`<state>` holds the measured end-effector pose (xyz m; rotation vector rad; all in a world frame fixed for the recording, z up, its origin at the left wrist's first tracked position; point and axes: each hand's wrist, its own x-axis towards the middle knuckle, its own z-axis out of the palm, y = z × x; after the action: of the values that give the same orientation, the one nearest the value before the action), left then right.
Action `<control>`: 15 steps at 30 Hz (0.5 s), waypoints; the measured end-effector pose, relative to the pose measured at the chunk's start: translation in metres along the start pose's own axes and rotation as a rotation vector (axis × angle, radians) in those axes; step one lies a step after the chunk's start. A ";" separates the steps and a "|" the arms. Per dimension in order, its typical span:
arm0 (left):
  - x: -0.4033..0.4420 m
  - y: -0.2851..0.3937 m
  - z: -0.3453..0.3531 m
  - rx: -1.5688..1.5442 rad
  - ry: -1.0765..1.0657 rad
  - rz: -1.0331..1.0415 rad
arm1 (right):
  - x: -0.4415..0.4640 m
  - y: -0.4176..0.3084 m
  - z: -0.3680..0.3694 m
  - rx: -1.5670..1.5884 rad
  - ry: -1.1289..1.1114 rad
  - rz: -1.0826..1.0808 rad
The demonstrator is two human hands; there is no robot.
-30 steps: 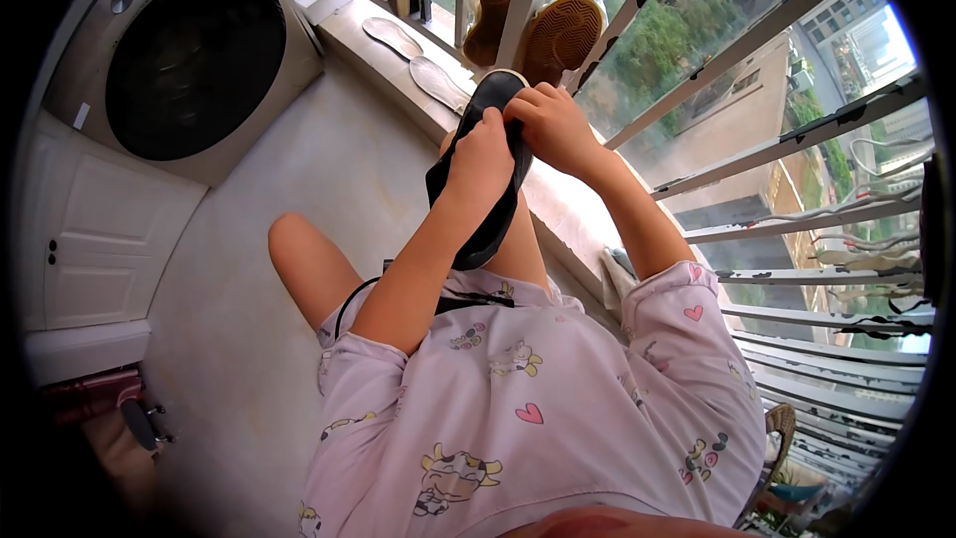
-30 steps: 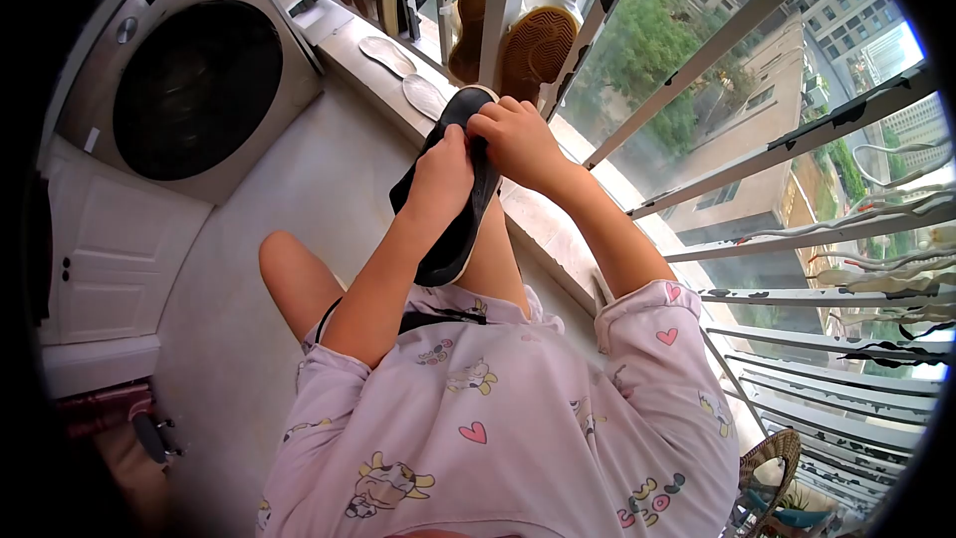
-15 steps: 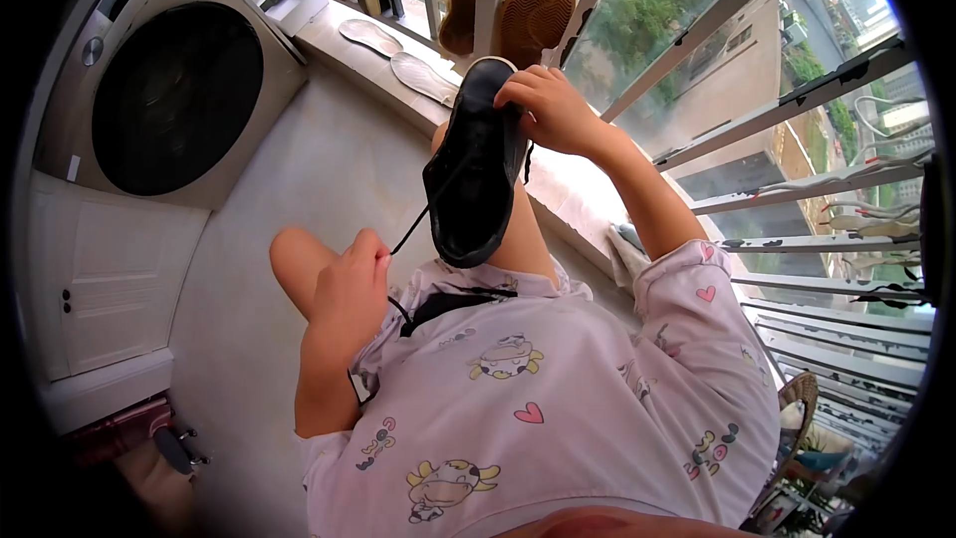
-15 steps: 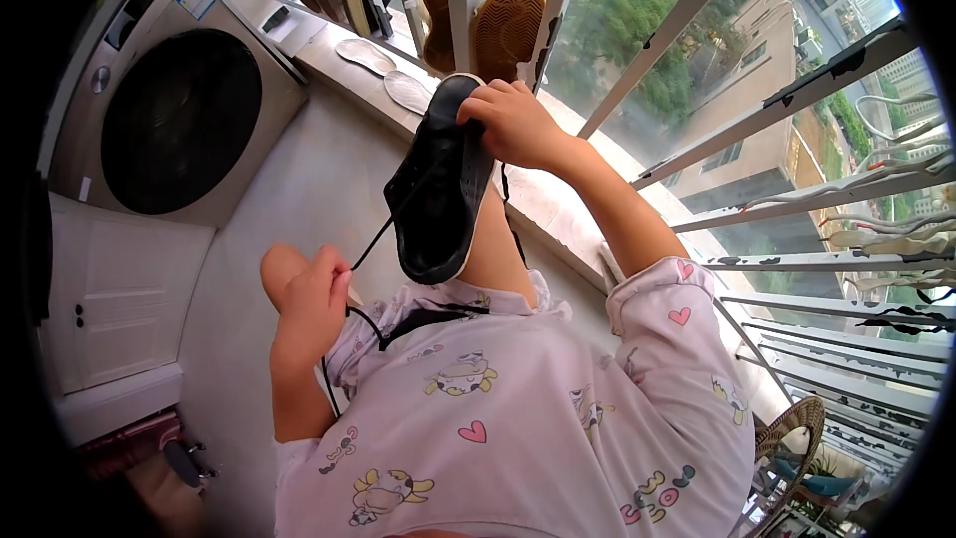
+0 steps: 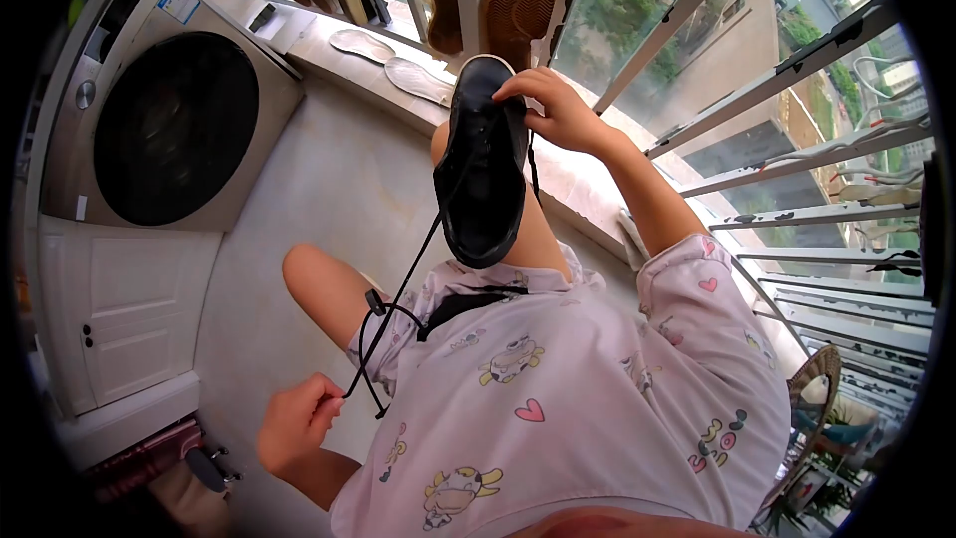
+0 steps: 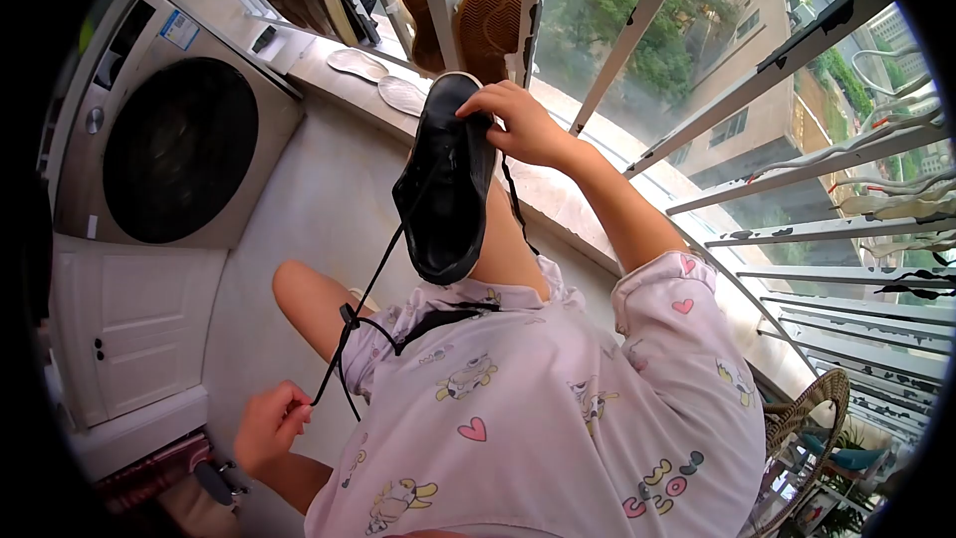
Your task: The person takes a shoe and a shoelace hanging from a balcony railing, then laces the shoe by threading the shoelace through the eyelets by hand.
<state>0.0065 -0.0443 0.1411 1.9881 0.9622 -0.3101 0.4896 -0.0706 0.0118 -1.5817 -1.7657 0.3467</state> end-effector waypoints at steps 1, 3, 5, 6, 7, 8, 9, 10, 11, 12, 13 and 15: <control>0.004 -0.002 -0.001 0.025 -0.031 0.021 | -0.002 -0.002 0.001 0.063 0.019 0.032; 0.024 0.007 -0.010 0.060 0.067 0.066 | -0.003 -0.004 0.008 0.207 0.154 0.086; 0.062 0.023 -0.018 0.063 0.198 0.123 | -0.009 0.000 0.019 0.413 0.281 0.212; 0.087 0.029 -0.020 0.050 0.281 0.159 | -0.014 0.008 0.029 0.546 0.343 0.309; 0.115 0.042 -0.019 -0.020 0.340 0.173 | -0.019 0.013 0.038 0.678 0.406 0.405; 0.143 0.057 -0.015 -0.090 0.395 0.189 | -0.023 0.013 0.046 0.827 0.456 0.472; 0.168 0.073 -0.007 -0.121 0.413 0.264 | -0.029 0.015 0.053 0.925 0.475 0.510; 0.191 0.088 0.002 -0.153 0.427 0.340 | -0.034 0.015 0.061 1.004 0.432 0.492; 0.212 0.103 0.009 -0.070 0.450 0.381 | -0.037 0.012 0.068 1.083 0.390 0.475; 0.230 0.114 0.016 0.015 0.469 0.423 | -0.035 0.002 0.069 1.011 0.438 0.454; 0.245 0.117 0.023 0.048 0.439 0.404 | -0.035 -0.002 0.068 0.870 0.433 0.428; 0.266 0.125 0.033 0.123 0.384 0.373 | -0.031 -0.010 0.062 0.824 0.452 0.384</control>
<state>0.2805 0.0260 0.0536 2.3399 0.7899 0.2334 0.4400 -0.0853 -0.0349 -1.2300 -0.7950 0.7222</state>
